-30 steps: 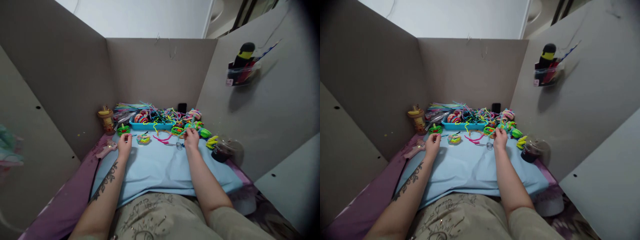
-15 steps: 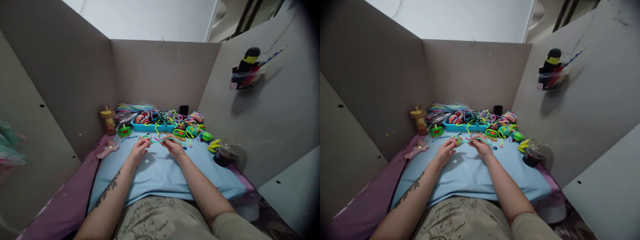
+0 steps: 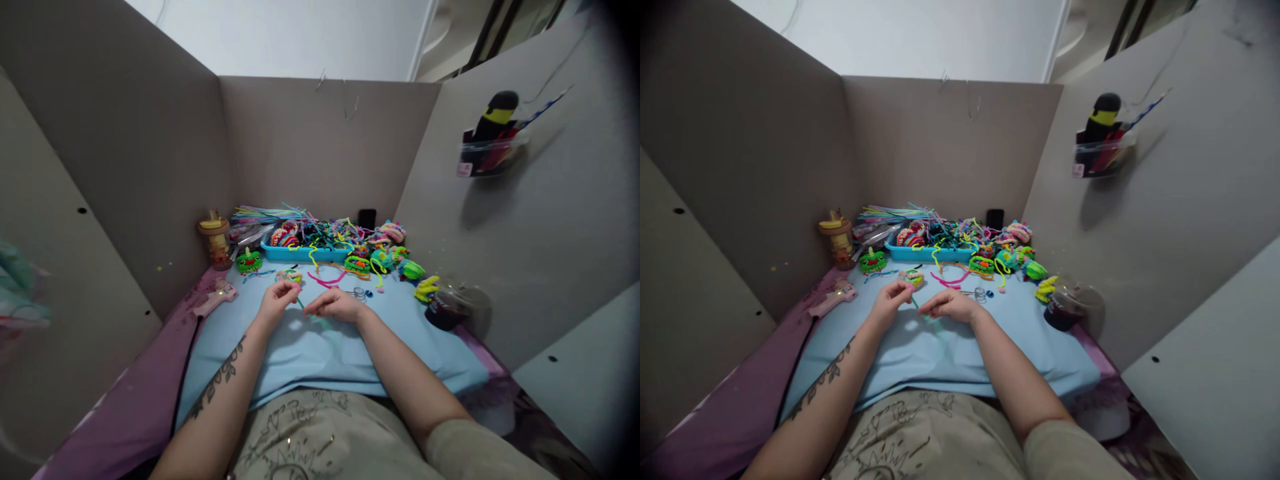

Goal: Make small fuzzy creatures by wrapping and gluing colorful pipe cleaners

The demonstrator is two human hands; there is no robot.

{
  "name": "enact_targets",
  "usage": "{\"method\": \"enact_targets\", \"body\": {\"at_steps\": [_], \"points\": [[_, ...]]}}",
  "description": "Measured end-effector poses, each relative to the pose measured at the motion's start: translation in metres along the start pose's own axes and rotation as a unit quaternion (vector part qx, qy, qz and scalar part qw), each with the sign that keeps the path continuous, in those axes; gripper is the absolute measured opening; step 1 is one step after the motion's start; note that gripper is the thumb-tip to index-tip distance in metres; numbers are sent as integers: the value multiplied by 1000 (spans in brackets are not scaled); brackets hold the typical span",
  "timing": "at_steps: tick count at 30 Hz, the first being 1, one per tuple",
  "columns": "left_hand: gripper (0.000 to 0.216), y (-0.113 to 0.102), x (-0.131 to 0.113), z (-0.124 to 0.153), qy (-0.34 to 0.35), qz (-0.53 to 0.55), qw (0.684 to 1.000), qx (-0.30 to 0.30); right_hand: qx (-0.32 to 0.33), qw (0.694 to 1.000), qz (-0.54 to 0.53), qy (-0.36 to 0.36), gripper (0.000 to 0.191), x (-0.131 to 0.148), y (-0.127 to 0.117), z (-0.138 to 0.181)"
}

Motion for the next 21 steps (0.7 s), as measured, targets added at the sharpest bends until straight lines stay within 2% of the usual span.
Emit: {"method": "enact_targets", "body": {"at_steps": [2,3,8,12,14,16,18,21], "points": [[24,4,-3,3,18,-41,999,8,20,999,-24,11,33,-4,2,-1],[24,5,-4,4,28,-57,998,11,11,999,-39,5,33,-4,1,-3],[23,11,-7,7,63,-75,995,24,-147,984,-36,-94,28,6,-16,-11],[23,16,-6,6,57,-73,994,49,-165,981,-5,-106,32,5,-9,-23],[23,11,-7,4,66,-79,994,24,-206,974,4,-99,30,4,-13,-24],[23,0,-6,1,68,-72,995,-27,-263,960,14,-100,27,5,-21,-20],[25,-8,1,-1,42,-54,995,-66,-301,947,25,-110,25,8,-28,-15],[26,-10,9,-2,0,-25,997,-72,-305,943,49,-121,22,14,-27,-10]]}}
Point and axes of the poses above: each hand's wrist, its own z-axis away from the middle knuckle, its own y-axis out of the palm, x = y × z, the point moved 8 cm from there along -z, towards the middle knuckle, and after that the axes turned 3 degrees about x, right-handed, at the moved point
